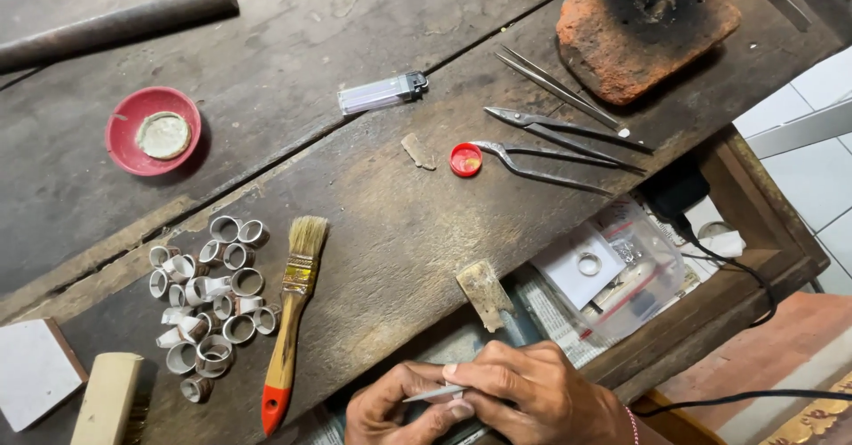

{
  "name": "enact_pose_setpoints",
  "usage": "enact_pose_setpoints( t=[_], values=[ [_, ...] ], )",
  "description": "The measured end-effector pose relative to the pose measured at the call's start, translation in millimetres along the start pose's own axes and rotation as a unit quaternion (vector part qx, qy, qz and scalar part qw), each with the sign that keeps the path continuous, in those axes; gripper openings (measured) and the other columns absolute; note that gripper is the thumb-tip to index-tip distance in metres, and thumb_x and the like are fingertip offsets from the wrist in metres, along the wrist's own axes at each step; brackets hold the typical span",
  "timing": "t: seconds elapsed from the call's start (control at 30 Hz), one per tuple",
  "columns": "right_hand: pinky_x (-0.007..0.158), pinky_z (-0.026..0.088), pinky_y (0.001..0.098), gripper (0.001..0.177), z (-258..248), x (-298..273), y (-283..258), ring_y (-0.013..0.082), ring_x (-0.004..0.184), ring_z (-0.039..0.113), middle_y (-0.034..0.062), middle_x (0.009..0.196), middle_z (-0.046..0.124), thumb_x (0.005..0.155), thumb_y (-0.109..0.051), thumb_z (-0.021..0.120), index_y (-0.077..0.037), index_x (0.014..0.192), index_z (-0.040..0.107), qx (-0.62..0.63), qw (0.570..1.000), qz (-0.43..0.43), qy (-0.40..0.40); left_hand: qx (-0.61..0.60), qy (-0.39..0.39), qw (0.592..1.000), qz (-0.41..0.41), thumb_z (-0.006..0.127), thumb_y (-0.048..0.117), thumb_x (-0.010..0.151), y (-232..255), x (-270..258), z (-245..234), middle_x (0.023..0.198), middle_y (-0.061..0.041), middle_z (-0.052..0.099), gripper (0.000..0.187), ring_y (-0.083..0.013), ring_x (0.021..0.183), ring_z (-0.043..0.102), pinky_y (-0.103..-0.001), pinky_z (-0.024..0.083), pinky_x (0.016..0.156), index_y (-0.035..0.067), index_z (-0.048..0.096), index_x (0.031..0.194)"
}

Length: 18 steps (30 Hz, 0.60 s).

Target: The person is using a needle file to smooth the surfaces of a small silver ring at a jeweler's workbench.

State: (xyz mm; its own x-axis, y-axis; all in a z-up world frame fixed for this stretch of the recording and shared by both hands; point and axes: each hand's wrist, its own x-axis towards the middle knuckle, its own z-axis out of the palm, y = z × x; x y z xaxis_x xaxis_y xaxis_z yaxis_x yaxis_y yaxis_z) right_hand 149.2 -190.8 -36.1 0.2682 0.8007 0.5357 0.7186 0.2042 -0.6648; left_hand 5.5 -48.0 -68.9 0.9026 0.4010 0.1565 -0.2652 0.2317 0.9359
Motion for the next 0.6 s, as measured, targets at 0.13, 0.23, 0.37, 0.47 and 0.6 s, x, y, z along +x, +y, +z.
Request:
enact_pose_setpoints(
  t=[0.13,0.23,0.37,0.47,0.6],
  values=[
    [0.059,0.058,0.029,0.026,1,-4,3,0.0201,0.076,0.075,0.0081,0.104,0.075,0.097,-0.005,0.07,0.003,0.12,0.062,-0.013,1.0,-0.003,-0.001,0.14,0.032,0.989,0.023,0.082,0.008,0.085,8,3,11,0.094,-0.014,0.081,0.014,-0.0186,0.086,0.079,-0.025,0.06,0.084,0.0,0.076,0.094],
    [0.058,0.057,0.0292,0.028,4,-8,5,0.0195,0.074,0.072,0.0075,0.101,0.074,0.096,-0.006,0.07,0.0,0.123,0.062,-0.03,1.0,0.001,-0.01,0.16,0.052,0.985,0.024,0.08,0.009,0.085,21,11,18,0.09,-0.013,0.083,0.012,-0.0176,0.081,0.08,-0.025,0.06,0.079,0.001,0.078,0.093],
    [0.059,0.057,0.0275,0.03,4,-8,5,0.0187,0.071,0.072,0.0106,0.097,0.075,0.096,-0.008,0.07,-0.001,0.124,0.061,-0.023,1.0,-0.001,-0.009,0.137,0.091,0.986,0.038,0.084,0.007,0.081,19,7,20,0.088,-0.012,0.081,0.011,-0.0173,0.078,0.079,-0.025,0.06,0.076,0.002,0.077,0.089],
    [0.058,0.056,0.027,0.03,5,-13,8,0.0183,0.071,0.071,0.0098,0.099,0.074,0.097,-0.011,0.07,0.0,0.124,0.061,-0.024,1.0,0.004,-0.015,0.234,0.07,0.967,0.069,0.08,0.019,0.088,19,8,20,0.091,-0.012,0.08,0.02,-0.0186,0.08,0.079,-0.025,0.061,0.079,0.002,0.073,0.096],
    [0.058,0.056,0.0265,0.031,7,-13,8,0.0174,0.068,0.07,0.0079,0.094,0.074,0.094,-0.008,0.072,-0.002,0.123,0.062,-0.028,0.999,-0.003,-0.018,0.24,0.077,0.967,0.043,0.075,0.011,0.09,31,10,24,0.089,-0.012,0.08,0.009,-0.02,0.08,0.078,-0.027,0.061,0.078,0.003,0.074,0.095]
  ],
)
